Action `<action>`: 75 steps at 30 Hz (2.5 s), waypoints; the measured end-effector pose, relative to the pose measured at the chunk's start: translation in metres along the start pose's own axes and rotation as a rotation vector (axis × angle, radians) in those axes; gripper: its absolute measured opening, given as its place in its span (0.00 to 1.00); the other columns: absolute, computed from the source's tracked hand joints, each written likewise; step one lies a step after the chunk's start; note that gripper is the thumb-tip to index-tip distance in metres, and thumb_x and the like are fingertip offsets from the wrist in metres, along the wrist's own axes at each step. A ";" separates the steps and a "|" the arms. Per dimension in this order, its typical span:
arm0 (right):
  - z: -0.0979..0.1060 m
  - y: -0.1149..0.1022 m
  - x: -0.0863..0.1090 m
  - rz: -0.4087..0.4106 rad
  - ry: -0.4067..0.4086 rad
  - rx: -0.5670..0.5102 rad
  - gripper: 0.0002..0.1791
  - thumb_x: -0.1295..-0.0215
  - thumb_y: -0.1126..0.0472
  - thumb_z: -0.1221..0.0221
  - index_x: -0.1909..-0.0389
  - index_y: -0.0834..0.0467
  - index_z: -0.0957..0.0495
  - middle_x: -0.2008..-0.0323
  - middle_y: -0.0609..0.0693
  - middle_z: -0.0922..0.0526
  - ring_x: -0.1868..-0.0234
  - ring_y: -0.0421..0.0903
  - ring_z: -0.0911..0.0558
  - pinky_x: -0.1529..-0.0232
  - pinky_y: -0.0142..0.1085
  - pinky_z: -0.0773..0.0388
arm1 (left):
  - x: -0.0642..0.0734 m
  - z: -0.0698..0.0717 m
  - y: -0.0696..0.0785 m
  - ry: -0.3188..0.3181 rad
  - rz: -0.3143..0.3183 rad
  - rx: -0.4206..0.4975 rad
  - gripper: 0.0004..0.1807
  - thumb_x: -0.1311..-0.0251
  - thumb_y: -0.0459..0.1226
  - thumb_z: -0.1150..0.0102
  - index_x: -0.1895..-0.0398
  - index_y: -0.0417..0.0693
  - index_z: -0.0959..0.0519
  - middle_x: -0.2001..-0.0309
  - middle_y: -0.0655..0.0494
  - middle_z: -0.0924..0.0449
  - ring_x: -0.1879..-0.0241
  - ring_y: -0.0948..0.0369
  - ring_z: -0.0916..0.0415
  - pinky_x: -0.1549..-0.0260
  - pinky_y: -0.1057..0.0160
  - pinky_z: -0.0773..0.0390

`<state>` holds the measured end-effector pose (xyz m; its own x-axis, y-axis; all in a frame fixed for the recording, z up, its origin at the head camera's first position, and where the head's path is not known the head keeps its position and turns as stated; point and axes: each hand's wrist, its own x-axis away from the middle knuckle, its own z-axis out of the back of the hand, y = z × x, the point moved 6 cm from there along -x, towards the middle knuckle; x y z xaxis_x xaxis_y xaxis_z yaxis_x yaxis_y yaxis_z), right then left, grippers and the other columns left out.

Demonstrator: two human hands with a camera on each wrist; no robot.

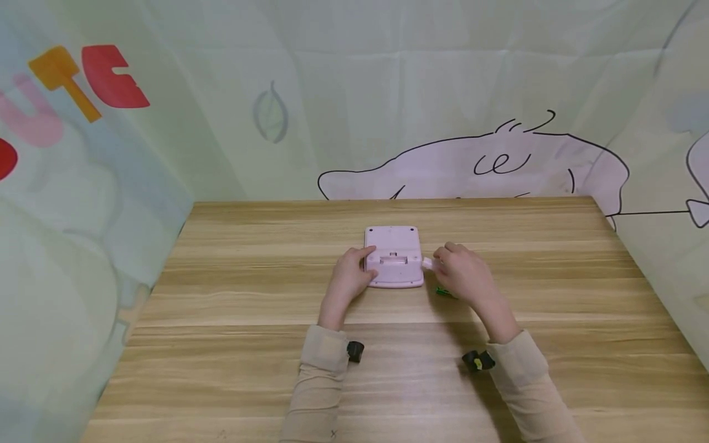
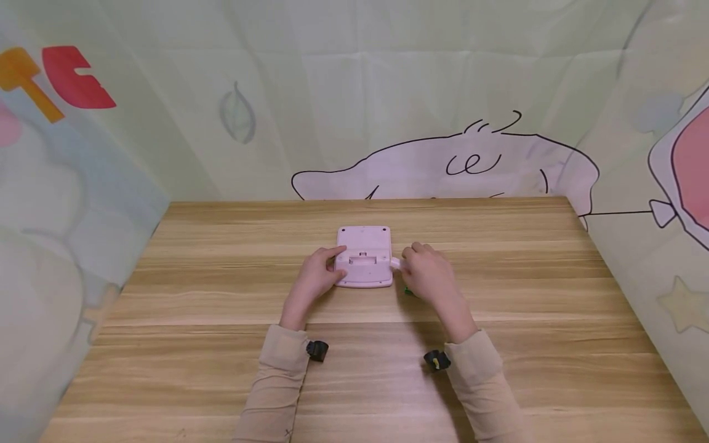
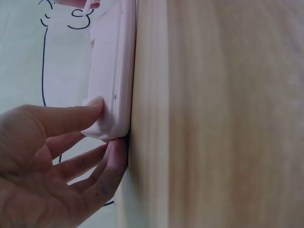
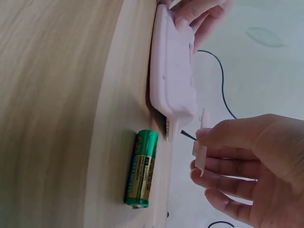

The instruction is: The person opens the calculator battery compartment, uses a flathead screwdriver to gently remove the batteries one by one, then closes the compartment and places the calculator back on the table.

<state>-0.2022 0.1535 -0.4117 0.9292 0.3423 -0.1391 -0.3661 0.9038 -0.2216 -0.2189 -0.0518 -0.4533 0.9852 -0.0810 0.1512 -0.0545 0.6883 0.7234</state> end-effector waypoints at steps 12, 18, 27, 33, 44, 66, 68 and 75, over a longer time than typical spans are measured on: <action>0.006 -0.013 -0.002 0.086 0.048 -0.001 0.13 0.43 0.63 0.36 0.57 0.63 0.18 0.65 0.54 0.17 0.64 0.49 0.20 0.65 0.41 0.20 | 0.000 0.000 0.000 -0.007 0.008 -0.002 0.30 0.43 0.33 0.36 0.35 0.51 0.28 0.41 0.41 0.26 0.41 0.48 0.28 0.39 0.49 0.29; 0.007 -0.021 -0.006 0.142 0.078 0.000 0.14 0.43 0.64 0.37 0.56 0.63 0.19 0.62 0.54 0.17 0.61 0.50 0.20 0.61 0.42 0.21 | -0.001 0.000 0.000 -0.007 0.009 -0.006 0.30 0.43 0.33 0.36 0.35 0.51 0.28 0.41 0.41 0.26 0.42 0.48 0.28 0.39 0.49 0.28; 0.007 -0.027 -0.013 0.162 0.085 -0.005 0.15 0.43 0.64 0.37 0.54 0.63 0.19 0.61 0.55 0.17 0.58 0.52 0.20 0.56 0.45 0.21 | -0.001 0.001 0.001 -0.005 0.002 -0.013 0.30 0.43 0.34 0.36 0.35 0.51 0.28 0.42 0.41 0.26 0.43 0.48 0.27 0.40 0.49 0.28; 0.004 -0.031 -0.016 0.155 0.075 0.005 0.15 0.43 0.64 0.37 0.54 0.62 0.19 0.60 0.54 0.17 0.57 0.52 0.19 0.56 0.45 0.21 | -0.001 0.001 0.001 -0.007 0.007 -0.014 0.30 0.43 0.33 0.36 0.35 0.51 0.28 0.42 0.41 0.26 0.42 0.48 0.28 0.39 0.50 0.28; -0.006 -0.035 -0.020 0.162 0.099 0.040 0.16 0.43 0.63 0.36 0.53 0.61 0.19 0.57 0.54 0.17 0.55 0.52 0.20 0.53 0.46 0.21 | -0.001 0.001 0.001 -0.015 0.010 -0.028 0.30 0.43 0.34 0.36 0.35 0.51 0.29 0.42 0.41 0.26 0.43 0.48 0.27 0.40 0.50 0.28; -0.018 -0.049 -0.029 0.209 0.104 0.088 0.16 0.41 0.62 0.37 0.51 0.59 0.20 0.58 0.52 0.18 0.55 0.50 0.21 0.55 0.43 0.22 | -0.001 0.001 0.001 -0.017 -0.014 -0.036 0.29 0.43 0.34 0.36 0.35 0.51 0.28 0.43 0.41 0.25 0.45 0.49 0.26 0.42 0.50 0.26; -0.019 -0.051 -0.030 0.209 0.100 0.090 0.16 0.41 0.61 0.37 0.51 0.59 0.20 0.58 0.52 0.18 0.55 0.50 0.21 0.55 0.43 0.22 | -0.001 0.001 0.001 -0.017 -0.017 -0.037 0.29 0.43 0.34 0.35 0.36 0.51 0.28 0.43 0.41 0.25 0.44 0.49 0.26 0.42 0.50 0.26; -0.022 -0.054 -0.033 0.206 0.089 0.095 0.16 0.41 0.61 0.37 0.51 0.59 0.20 0.57 0.53 0.18 0.54 0.50 0.21 0.53 0.43 0.22 | -0.002 0.001 -0.001 -0.022 -0.008 -0.042 0.30 0.43 0.35 0.35 0.35 0.52 0.28 0.42 0.42 0.25 0.43 0.49 0.27 0.41 0.50 0.27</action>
<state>-0.2139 0.0878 -0.4169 0.8256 0.5022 -0.2571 -0.5376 0.8386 -0.0882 -0.2212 -0.0528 -0.4533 0.9818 -0.1017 0.1606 -0.0396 0.7168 0.6961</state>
